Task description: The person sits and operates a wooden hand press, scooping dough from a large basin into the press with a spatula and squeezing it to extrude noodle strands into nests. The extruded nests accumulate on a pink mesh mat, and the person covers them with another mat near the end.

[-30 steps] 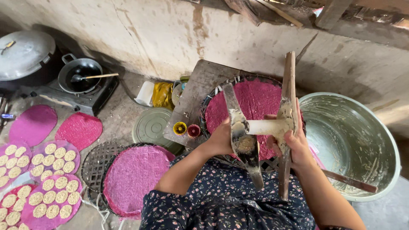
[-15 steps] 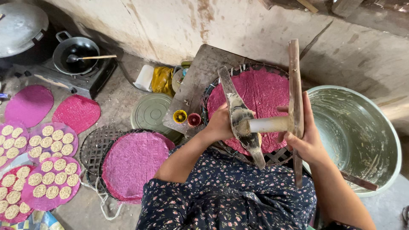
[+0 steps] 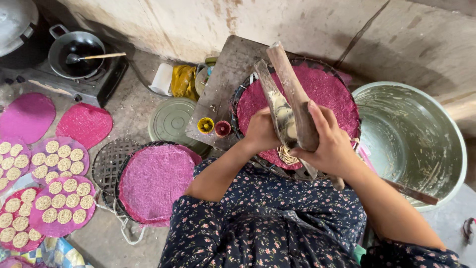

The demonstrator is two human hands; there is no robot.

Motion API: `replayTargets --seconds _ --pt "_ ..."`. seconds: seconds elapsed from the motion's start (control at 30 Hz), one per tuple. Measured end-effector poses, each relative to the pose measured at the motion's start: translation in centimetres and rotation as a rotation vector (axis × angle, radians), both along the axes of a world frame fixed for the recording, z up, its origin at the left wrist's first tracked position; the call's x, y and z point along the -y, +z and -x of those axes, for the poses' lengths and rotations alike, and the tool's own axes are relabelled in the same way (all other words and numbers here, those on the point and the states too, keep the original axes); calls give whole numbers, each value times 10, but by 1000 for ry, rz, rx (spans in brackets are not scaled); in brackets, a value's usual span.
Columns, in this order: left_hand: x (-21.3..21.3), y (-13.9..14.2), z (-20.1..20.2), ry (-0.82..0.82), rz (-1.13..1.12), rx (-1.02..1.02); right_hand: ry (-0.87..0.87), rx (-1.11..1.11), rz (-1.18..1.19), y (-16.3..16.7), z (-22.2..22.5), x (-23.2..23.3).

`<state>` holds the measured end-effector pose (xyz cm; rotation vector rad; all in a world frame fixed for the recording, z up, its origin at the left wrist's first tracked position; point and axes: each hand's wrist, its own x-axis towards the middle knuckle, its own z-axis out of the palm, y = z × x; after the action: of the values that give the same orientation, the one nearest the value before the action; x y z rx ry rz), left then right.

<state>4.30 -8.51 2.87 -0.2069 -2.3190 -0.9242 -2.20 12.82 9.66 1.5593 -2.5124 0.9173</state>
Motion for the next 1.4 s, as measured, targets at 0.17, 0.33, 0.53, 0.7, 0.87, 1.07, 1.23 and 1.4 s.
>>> replayTargets --seconds 0.17,0.33,0.53,0.7,0.87,1.07,1.23,1.4 --pt "3 -8 13 66 -69 102 74 1132 -77 -43 57 -47" --pt "58 23 23 -1019 -1205 168 256 1458 71 -80 47 -81" --pt "86 40 57 -1116 -1524 -9 469 1686 -27 -71 47 -75" --pt "87 4 71 -1012 -1837 -79 125 1683 -133 -85 67 -63" --pt "105 -27 80 -729 -1955 -107 -160 1670 -144 -110 75 -40" --pt "103 -35 69 -669 -1975 -118 -151 1528 -204 -100 65 -39" --pt "99 -17 67 -652 -1983 -149 -184 1102 -354 -75 77 -44" --pt "120 10 57 -682 -1878 -195 -113 1096 -318 -71 62 -32"
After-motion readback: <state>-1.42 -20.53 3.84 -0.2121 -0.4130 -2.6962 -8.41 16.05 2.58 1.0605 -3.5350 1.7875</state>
